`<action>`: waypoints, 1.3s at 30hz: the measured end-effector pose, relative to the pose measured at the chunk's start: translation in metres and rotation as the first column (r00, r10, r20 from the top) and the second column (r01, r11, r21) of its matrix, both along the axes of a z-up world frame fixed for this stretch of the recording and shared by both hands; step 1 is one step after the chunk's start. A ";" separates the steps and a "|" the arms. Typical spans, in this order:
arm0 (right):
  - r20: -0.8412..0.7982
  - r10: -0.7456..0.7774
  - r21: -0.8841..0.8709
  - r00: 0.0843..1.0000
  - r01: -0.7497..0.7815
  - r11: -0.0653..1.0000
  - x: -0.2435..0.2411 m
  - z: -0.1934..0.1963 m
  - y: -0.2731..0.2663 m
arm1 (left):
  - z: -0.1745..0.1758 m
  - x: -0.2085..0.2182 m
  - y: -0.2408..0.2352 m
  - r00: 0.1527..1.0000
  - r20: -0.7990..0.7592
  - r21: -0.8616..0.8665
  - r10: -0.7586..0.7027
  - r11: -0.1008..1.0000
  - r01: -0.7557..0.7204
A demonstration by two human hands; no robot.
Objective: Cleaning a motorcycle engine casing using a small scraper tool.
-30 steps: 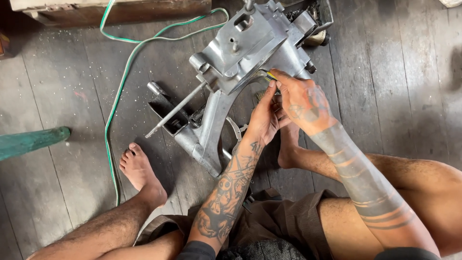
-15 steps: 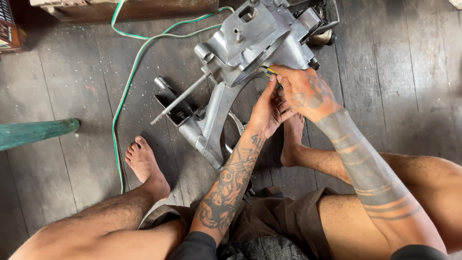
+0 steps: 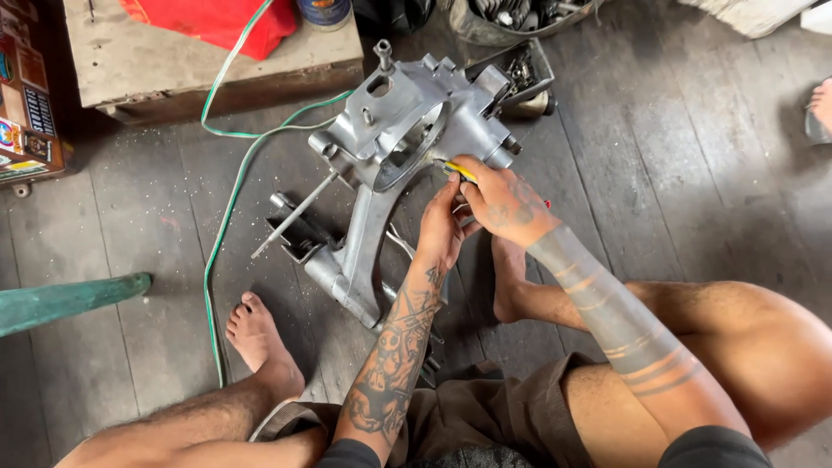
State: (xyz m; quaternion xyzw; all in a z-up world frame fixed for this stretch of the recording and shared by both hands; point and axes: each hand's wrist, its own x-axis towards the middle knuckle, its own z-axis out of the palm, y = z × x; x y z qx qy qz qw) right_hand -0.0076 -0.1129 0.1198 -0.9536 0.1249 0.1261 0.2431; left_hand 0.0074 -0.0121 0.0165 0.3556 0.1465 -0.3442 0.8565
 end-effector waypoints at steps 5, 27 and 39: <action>0.170 0.058 -0.167 0.984 -0.029 0.985 -0.010 -0.024 -0.004 | -0.010 0.003 -0.002 0.999 0.048 0.060 0.008 0.998 -0.011; -0.081 -0.034 0.160 0.996 0.047 0.986 -0.042 0.001 0.022 | -0.063 0.020 -0.010 0.981 -0.091 -0.021 0.169 0.985 -0.172; -0.005 -0.500 0.864 0.866 0.256 0.435 -0.077 -0.017 0.075 | -0.059 0.021 0.023 0.931 0.361 0.414 -0.064 0.905 -0.099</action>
